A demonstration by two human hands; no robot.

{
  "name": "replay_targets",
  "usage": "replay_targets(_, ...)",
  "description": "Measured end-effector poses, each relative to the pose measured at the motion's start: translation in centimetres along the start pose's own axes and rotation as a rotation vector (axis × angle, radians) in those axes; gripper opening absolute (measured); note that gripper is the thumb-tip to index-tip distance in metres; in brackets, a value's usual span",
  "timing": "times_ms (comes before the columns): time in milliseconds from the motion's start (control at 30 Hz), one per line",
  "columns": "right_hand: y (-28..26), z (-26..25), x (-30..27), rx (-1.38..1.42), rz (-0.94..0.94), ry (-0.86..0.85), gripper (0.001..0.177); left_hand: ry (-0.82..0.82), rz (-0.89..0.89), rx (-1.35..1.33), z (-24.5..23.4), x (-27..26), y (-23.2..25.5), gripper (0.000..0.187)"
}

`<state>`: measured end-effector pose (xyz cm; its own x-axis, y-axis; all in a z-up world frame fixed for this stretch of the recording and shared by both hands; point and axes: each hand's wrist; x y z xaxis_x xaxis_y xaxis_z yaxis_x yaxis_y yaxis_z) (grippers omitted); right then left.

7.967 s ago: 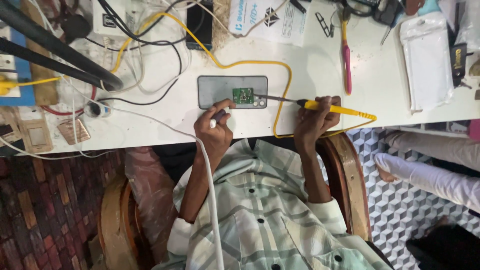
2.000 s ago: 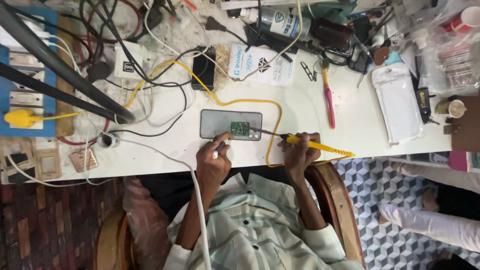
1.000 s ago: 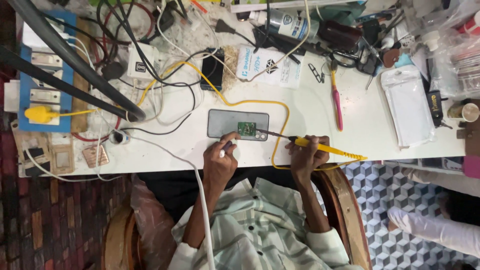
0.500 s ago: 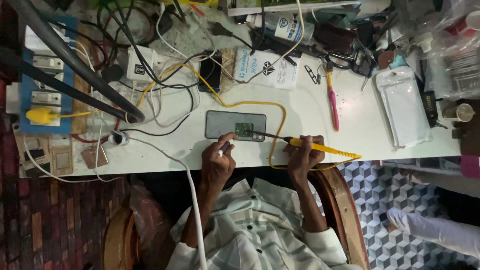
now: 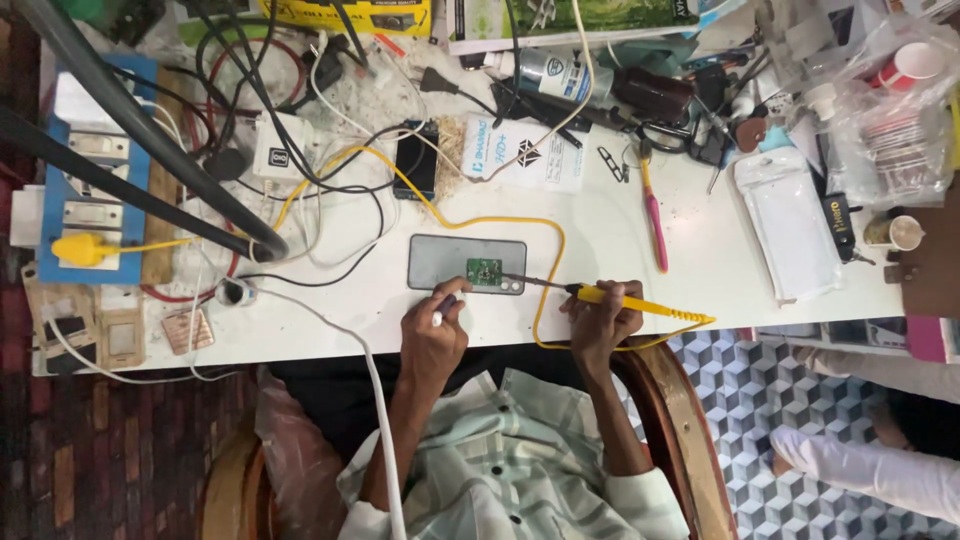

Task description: The person uses a soldering iron and solder wire to work on a small green circuit board placed on a smartphone. They repeatedly apply heat and solder to various points on the board while holding it steady with their other hand.

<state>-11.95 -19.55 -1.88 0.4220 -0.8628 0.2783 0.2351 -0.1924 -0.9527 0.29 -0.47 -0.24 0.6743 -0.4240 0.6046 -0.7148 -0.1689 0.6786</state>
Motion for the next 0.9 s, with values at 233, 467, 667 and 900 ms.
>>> replay_targets(233,0.2,0.0,0.0,0.001,-0.008,-0.055,0.039,-0.012,-0.004,-0.014,-0.2,-0.3,-0.1,0.063)
replay_targets(467,0.1,0.2,-0.1,-0.029,-0.003,-0.022,0.035,-0.075,-0.183,-0.043,-0.5,-0.7,0.3,0.048)
replay_targets(667,1.3,-0.5,0.1,-0.01,0.012,-0.046,0.034,-0.092,-0.22,-0.069,-0.3,-1.0,0.0,0.033)
replay_targets(900,1.6,-0.5,-0.2,0.056,0.129,0.078,0.033,-0.077,-0.401,-0.093,-0.7,0.7,1.2,0.03)
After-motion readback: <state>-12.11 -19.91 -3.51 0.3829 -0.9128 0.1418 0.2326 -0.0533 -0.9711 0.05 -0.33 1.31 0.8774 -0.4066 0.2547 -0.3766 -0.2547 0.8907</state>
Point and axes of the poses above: each hand's wrist, its own x-axis towards the middle knuckle, its own z-axis out of the palm, y = z × x, and after that the axes turned 2 degrees about -z, right-handed
